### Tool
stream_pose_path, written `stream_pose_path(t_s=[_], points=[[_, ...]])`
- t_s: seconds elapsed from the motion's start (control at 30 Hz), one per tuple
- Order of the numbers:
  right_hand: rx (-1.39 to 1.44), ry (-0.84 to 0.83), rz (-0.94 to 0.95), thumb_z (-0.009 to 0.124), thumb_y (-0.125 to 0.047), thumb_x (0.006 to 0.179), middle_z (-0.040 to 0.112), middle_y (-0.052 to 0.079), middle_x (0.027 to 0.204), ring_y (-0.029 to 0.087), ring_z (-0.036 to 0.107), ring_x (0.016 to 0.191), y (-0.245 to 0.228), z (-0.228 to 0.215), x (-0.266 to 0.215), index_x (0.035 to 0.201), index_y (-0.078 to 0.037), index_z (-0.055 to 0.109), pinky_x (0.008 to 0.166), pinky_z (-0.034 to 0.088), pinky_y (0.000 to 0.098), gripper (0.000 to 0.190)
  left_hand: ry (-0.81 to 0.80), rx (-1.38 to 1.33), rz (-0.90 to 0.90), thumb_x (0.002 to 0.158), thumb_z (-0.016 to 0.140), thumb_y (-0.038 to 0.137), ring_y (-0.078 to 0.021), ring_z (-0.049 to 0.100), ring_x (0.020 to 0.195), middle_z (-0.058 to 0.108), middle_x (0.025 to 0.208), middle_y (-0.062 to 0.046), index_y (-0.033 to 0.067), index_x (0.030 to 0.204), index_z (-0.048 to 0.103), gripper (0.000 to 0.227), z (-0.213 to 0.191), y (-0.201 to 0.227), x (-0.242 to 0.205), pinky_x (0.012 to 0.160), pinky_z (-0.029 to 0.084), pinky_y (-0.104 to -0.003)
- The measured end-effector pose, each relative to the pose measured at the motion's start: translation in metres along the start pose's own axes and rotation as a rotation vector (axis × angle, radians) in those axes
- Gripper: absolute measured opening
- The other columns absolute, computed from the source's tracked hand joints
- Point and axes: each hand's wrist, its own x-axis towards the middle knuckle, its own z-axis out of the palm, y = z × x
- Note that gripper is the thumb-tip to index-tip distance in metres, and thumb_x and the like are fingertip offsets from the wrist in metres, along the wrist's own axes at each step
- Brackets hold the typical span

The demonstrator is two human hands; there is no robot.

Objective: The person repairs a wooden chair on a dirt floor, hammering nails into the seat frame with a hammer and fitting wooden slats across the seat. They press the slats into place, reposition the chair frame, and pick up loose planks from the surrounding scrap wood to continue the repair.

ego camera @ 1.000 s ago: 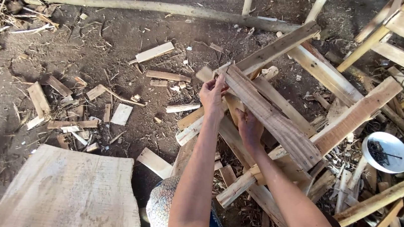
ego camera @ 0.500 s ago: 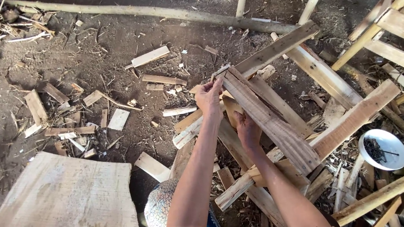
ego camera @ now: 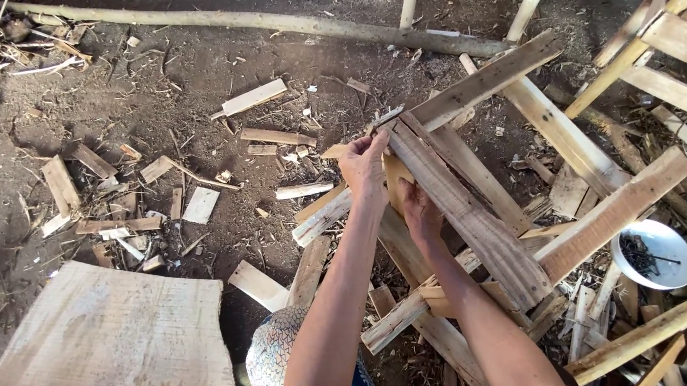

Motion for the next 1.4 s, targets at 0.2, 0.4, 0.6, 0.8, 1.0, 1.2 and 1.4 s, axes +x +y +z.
stream_pose_path(t_s=[0.2, 0.4, 0.6, 0.8, 1.0, 1.2, 1.4], points=[[-0.679, 0.064, -0.323, 0.066, -0.04, 0.089, 0.069, 0.011, 0.072, 0.025, 0.068, 0.076, -0.042, 0.022, -0.008, 0.077, -0.004, 0.071, 0.065, 0.055, 0.0307, 0.038, 0.018, 0.056, -0.03, 0.058, 0.084, 0.03, -0.01, 0.053, 0.069, 0.065, 0.073, -0.001, 0.0109, 0.084, 0.069, 0.035, -0.002, 0.001, -0.001, 0.062, 0.04, -0.023], [-0.86, 0.122, -0.538, 0.069, -0.038, 0.088, 0.067, 0.009, 0.061, 0.023, 0.067, 0.062, -0.043, 0.032, -0.005, 0.065, -0.004, 0.068, 0.057, 0.054, 0.029, 0.04, 0.052, 0.122, -0.042, 0.059, 0.083, 0.035, -0.0118, 0.056, 0.07, 0.065, 0.072, -0.001, 0.0122, 0.084, 0.07, 0.036, -0.007, -0.017, 0.021, 0.061, 0.042, -0.025], [-0.95, 0.044, -0.455, 0.065, -0.035, 0.088, 0.068, 0.015, 0.081, 0.03, 0.067, 0.079, -0.015, 0.016, -0.007, 0.088, -0.003, 0.067, 0.073, 0.052, 0.041, 0.032, 0.049, 0.145, -0.016, 0.058, 0.084, 0.035, -0.0119, 0.058, 0.063, 0.066, 0.069, -0.003, 0.0111, 0.083, 0.071, 0.037, -0.013, -0.011, 0.015, 0.055, 0.045, -0.025], [-0.883, -0.116, -0.265, 0.06, -0.026, 0.085, 0.063, 0.009, 0.096, 0.028, 0.065, 0.09, -0.139, 0.029, -0.112, 0.105, -0.011, 0.066, 0.079, 0.05, 0.0393, 0.025, 0.032, 0.064, -0.044, 0.061, 0.083, 0.028, -0.011, 0.058, 0.056, 0.065, 0.065, -0.005, 0.0061, 0.087, 0.07, 0.037, -0.011, -0.004, 0.01, 0.047, 0.047, -0.022], [-1.053, -0.169, -0.661, 0.071, -0.014, 0.079, 0.06, 0.008, 0.115, 0.027, 0.06, 0.099, -0.269, 0.04, -0.072, 0.114, -0.015, 0.064, 0.082, 0.051, 0.0338, 0.035, -0.005, 0.001, -0.05, 0.062, 0.082, 0.025, -0.011, 0.056, 0.053, 0.063, 0.064, -0.007, 0.0006, 0.087, 0.069, 0.037, -0.019, 0.011, -0.002, 0.042, 0.044, -0.021], [-1.256, -0.52, -0.382, 0.069, -0.043, 0.077, 0.043, -0.001, 0.14, 0.035, 0.052, 0.117, -0.193, 0.019, 0.025, 0.131, -0.036, 0.053, 0.098, 0.042, 0.0436, 0.057, -0.009, -0.084, -0.073, 0.062, 0.082, 0.02, -0.013, 0.058, 0.053, 0.062, 0.067, -0.007, -0.0015, 0.089, 0.066, 0.038, -0.015, 0.01, 0.0, 0.044, 0.047, -0.022], [-1.218, -0.46, -0.247, 0.067, -0.031, 0.081, 0.039, -0.006, 0.143, 0.041, 0.047, 0.121, -0.206, 0.029, 0.007, 0.132, -0.038, 0.051, 0.102, 0.038, 0.0544, 0.054, -0.091, -0.23, -0.163, 0.077, 0.074, 0.03, -0.0186, 0.064, 0.058, 0.062, 0.078, -0.008, -0.0012, 0.087, 0.062, 0.034, -0.017, -0.015, 0.024, 0.047, 0.057, -0.027]])
